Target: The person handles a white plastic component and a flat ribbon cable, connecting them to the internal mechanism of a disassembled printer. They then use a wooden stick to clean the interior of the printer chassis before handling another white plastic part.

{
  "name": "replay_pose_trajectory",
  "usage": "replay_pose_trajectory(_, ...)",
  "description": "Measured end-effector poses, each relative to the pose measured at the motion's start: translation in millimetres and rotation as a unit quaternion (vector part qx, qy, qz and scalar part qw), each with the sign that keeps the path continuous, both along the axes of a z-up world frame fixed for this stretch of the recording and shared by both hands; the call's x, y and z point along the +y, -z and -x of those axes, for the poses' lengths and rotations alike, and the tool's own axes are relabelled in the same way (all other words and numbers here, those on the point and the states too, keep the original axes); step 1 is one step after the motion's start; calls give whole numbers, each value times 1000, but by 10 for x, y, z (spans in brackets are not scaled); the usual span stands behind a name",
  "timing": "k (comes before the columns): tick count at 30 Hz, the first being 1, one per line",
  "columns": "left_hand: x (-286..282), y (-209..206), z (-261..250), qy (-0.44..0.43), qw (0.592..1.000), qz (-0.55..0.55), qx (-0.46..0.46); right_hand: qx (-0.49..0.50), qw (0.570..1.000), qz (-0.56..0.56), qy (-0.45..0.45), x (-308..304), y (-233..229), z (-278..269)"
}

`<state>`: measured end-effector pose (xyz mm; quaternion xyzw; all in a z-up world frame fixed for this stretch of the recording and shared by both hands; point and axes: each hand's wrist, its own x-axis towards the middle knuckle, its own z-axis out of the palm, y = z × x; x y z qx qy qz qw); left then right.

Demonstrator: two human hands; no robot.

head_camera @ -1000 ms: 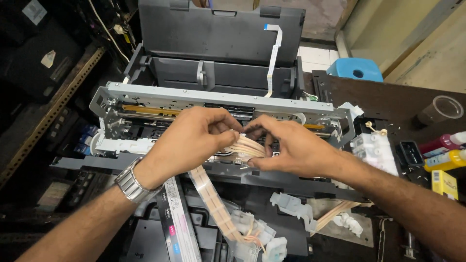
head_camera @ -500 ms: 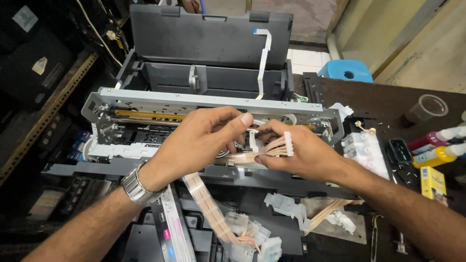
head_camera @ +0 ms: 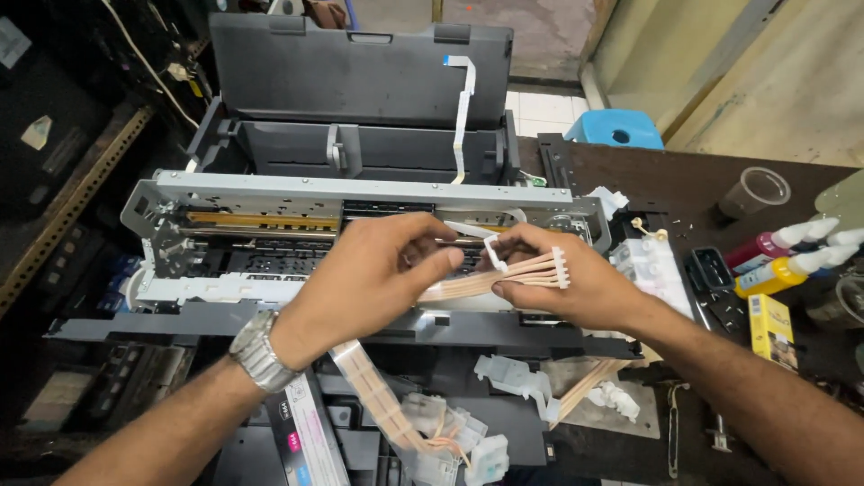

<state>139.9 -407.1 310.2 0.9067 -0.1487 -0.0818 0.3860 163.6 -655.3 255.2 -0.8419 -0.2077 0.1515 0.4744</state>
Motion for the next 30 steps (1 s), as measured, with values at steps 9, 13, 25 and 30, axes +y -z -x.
replay_pose_trajectory(9, -427, 209, -248, 134, 990, 33, 38, 58, 994, -84, -24, -137, 166, -70)
replay_pose_trajectory(13, -491, 360, -344, 161, 983, 85, -15, 34, 989, -141, 24, -208, 454, -161)
replay_pose_trajectory(25, -580, 457, -407, 80, 990, 108, 46, -101, 955, 79, 266, -652, -135, 1147)
replay_pose_trajectory(30, -524, 489, -382, 80, 983, 164, -3, -65, 913, 170, 366, -1251, 1271, 1754)
